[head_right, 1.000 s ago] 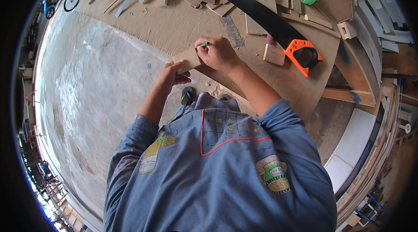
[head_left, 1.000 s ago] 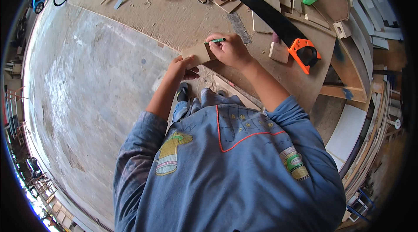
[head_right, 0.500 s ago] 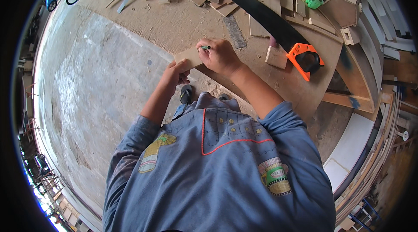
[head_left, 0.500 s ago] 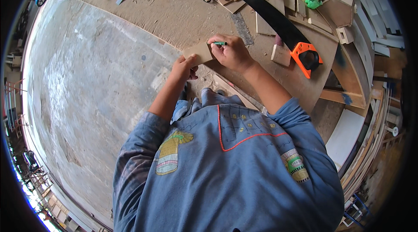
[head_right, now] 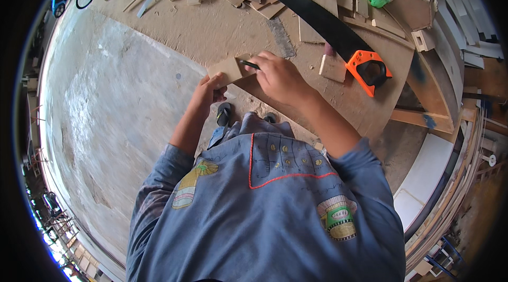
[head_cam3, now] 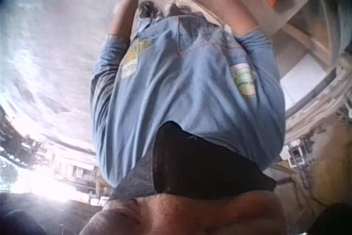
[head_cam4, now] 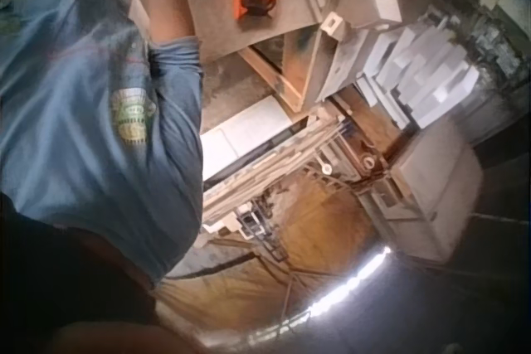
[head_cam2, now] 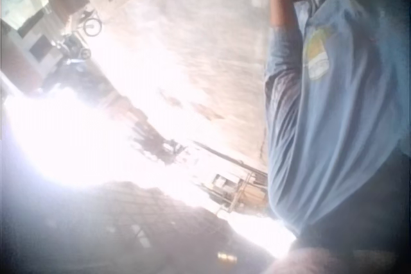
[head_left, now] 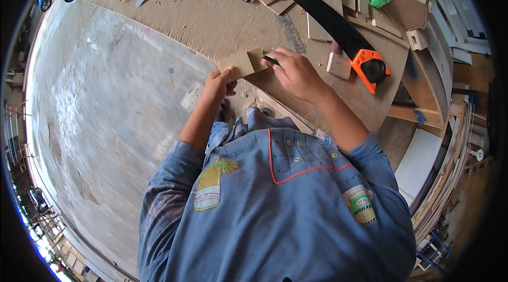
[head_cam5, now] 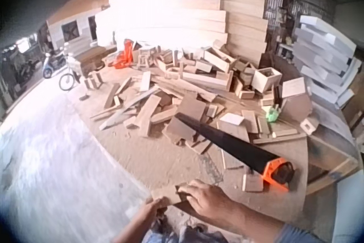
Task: The person marks a wood block with a pencil and then uses a handsaw to cut it while holding it against a workbench.
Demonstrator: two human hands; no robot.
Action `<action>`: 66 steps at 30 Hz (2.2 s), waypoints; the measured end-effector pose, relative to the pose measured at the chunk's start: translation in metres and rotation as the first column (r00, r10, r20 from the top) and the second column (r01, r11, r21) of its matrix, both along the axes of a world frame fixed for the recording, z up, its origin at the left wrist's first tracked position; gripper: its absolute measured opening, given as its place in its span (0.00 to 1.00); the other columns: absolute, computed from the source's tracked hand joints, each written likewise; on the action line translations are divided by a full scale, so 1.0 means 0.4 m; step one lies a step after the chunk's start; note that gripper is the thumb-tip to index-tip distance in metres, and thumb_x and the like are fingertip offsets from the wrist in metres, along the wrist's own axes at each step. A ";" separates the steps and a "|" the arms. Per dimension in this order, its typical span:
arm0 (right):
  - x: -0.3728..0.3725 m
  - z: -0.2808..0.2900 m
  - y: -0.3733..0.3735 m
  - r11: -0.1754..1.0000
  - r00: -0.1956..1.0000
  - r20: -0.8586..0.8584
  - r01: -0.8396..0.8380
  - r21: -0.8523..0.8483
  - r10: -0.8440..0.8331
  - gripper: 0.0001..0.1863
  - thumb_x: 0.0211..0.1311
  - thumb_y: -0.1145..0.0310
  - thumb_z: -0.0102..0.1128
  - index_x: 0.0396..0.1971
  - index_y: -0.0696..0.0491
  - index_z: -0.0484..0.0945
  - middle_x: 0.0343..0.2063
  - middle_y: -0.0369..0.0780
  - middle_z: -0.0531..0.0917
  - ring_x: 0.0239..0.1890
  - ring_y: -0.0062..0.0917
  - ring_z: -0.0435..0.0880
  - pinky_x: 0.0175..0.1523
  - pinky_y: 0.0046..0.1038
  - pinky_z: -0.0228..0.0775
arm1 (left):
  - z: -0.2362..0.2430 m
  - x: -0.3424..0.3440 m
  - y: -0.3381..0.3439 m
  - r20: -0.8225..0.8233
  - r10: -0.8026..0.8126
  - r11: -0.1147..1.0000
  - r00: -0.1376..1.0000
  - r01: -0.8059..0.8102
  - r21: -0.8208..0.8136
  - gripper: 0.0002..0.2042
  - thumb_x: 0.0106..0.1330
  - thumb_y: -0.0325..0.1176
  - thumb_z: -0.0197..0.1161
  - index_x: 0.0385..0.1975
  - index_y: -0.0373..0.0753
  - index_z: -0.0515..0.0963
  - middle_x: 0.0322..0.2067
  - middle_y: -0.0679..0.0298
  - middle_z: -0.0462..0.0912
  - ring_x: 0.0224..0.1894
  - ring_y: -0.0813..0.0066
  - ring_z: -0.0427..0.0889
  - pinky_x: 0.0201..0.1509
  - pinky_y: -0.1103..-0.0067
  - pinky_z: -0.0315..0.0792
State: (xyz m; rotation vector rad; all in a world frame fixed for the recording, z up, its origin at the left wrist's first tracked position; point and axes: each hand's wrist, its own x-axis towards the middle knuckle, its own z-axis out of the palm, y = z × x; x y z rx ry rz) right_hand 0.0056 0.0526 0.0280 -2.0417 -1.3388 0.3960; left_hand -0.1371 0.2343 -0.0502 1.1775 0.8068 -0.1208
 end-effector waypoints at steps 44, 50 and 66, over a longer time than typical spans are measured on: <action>0.003 -0.072 0.166 0.957 0.964 0.209 -0.103 -0.272 0.163 0.28 0.33 0.63 0.72 0.42 0.50 0.74 0.38 0.39 0.74 0.40 0.37 0.81 0.43 0.36 0.75 | -0.002 -0.016 0.007 0.157 0.047 0.997 0.987 -0.036 -0.069 0.17 0.69 0.45 0.52 0.40 0.34 0.75 0.29 0.59 0.83 0.31 0.73 0.82 0.39 0.80 0.74; 0.019 -0.083 0.137 0.996 0.965 0.256 -0.066 0.053 0.050 0.23 0.41 0.56 0.73 0.36 0.52 0.76 0.37 0.39 0.79 0.33 0.32 0.82 0.40 0.32 0.76 | -0.012 -0.015 0.013 0.154 0.015 0.999 0.988 -0.008 -0.046 0.17 0.68 0.46 0.52 0.41 0.35 0.74 0.31 0.58 0.84 0.34 0.71 0.84 0.44 0.79 0.74; 0.024 -0.084 0.094 0.866 0.962 0.040 0.223 0.447 -0.269 0.10 0.59 0.66 0.60 0.24 0.56 0.81 0.19 0.44 0.80 0.22 0.40 0.80 0.27 0.32 0.71 | 0.018 -0.011 0.011 0.076 -0.014 1.000 0.997 0.013 0.020 0.19 0.66 0.46 0.55 0.42 0.34 0.74 0.30 0.56 0.83 0.34 0.64 0.85 0.46 0.74 0.75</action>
